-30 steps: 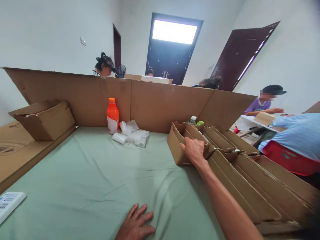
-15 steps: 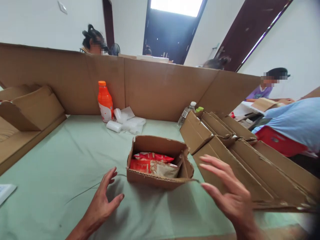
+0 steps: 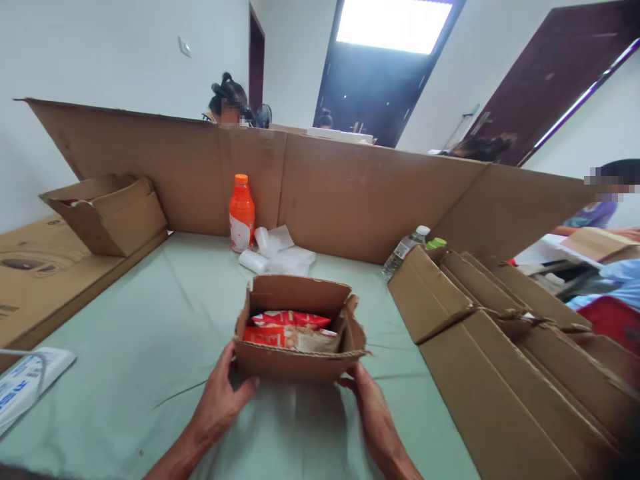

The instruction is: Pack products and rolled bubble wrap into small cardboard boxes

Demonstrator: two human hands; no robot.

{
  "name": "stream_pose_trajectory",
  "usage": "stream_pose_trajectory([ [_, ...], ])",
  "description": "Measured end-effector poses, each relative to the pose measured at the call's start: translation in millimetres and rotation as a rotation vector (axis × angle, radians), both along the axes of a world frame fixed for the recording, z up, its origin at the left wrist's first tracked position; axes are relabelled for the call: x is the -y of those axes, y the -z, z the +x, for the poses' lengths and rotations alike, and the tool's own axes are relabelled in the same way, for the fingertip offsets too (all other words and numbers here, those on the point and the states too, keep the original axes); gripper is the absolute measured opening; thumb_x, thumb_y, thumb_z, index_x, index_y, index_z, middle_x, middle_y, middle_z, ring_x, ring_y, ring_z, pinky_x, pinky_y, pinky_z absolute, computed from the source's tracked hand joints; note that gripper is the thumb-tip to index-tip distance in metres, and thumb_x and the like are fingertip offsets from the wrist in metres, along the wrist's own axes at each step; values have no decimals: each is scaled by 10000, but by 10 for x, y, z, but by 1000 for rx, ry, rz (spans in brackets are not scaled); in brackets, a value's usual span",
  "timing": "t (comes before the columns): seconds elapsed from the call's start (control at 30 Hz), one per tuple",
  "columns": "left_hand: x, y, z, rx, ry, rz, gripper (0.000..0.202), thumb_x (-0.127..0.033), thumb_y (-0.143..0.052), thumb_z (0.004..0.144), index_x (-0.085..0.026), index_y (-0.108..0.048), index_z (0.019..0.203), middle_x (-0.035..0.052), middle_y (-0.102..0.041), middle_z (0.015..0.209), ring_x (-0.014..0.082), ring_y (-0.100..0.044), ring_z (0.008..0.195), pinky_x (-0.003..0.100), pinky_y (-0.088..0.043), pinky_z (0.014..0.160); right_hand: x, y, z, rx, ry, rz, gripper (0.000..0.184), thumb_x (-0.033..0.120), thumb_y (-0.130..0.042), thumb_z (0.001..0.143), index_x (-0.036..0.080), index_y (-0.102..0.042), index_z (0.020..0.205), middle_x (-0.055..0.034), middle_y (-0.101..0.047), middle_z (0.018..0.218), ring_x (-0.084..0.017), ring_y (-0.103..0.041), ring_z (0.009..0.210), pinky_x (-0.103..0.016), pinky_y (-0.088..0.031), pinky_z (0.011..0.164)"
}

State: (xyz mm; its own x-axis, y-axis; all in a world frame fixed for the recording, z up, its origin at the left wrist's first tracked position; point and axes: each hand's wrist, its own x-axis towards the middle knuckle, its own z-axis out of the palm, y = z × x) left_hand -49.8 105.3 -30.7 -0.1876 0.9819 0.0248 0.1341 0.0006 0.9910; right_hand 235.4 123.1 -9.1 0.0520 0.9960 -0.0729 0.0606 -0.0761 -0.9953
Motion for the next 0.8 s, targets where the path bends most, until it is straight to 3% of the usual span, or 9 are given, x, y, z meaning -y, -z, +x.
stream_pose_trajectory([
  [0.1, -233, -136, -331, 90, -128, 26, 741, -447, -730, 705, -152, -437, 1319, 165, -628, 1266, 324, -639, 1122, 471, -507, 993, -291, -73, -463, -61, -161, 20, 727, 796, -463, 872, 251, -669, 1306, -101, -633, 1390, -308, -574, 1253, -474, -483, 1013],
  [0.2, -441, -250, -575, 89, -293, 101, 697, -493, -740, 709, -182, -457, 1265, 136, -610, 1246, 334, -597, 1179, 484, -471, 1039, -552, -88, -893, -115, -275, 38, 766, 816, -439, 868, 268, -615, 1373, -91, -598, 1436, -294, -553, 1296, -476, -453, 1054],
  [0.3, -551, -176, -697, 45, -387, 135, 630, -506, -720, 755, -219, -466, 1255, 108, -584, 1260, 345, -536, 1256, 518, -412, 1093, -700, -68, -1111, -142, -306, 69, 727, 785, -455, 887, 272, -613, 1377, -89, -593, 1442, -291, -539, 1314, -465, -447, 1060],
  [0.47, -579, 161, -770, 23, -411, 83, 694, -576, -746, 705, -217, -468, 1230, 103, -609, 1183, 352, -579, 1148, 542, -439, 1054, -670, 1, -999, -79, -297, 18, 603, 694, -487, 929, 278, -660, 1331, -88, -641, 1377, -295, -580, 1251, -432, -490, 1009],
  [0.67, -531, 256, -723, 53, -366, -10, 731, -660, -658, 766, -232, -474, 1328, 111, -646, 1245, 333, -603, 1200, 462, -481, 1049, -664, 12, -834, 64, -250, 17, 503, 654, -512, 921, 296, -750, 1182, -75, -724, 1193, -315, -638, 1153, -423, -539, 962],
  [0.8, -464, 442, -752, 55, -465, -161, 894, -745, -655, 716, -202, -451, 1397, 136, -707, 1144, 405, -626, 1173, 573, -503, 1026, -969, -133, -672, 158, -362, 41, 500, 654, -543, 898, 251, -793, 1056, -87, -757, 1066, -317, -690, 1018, -420, -569, 897],
])
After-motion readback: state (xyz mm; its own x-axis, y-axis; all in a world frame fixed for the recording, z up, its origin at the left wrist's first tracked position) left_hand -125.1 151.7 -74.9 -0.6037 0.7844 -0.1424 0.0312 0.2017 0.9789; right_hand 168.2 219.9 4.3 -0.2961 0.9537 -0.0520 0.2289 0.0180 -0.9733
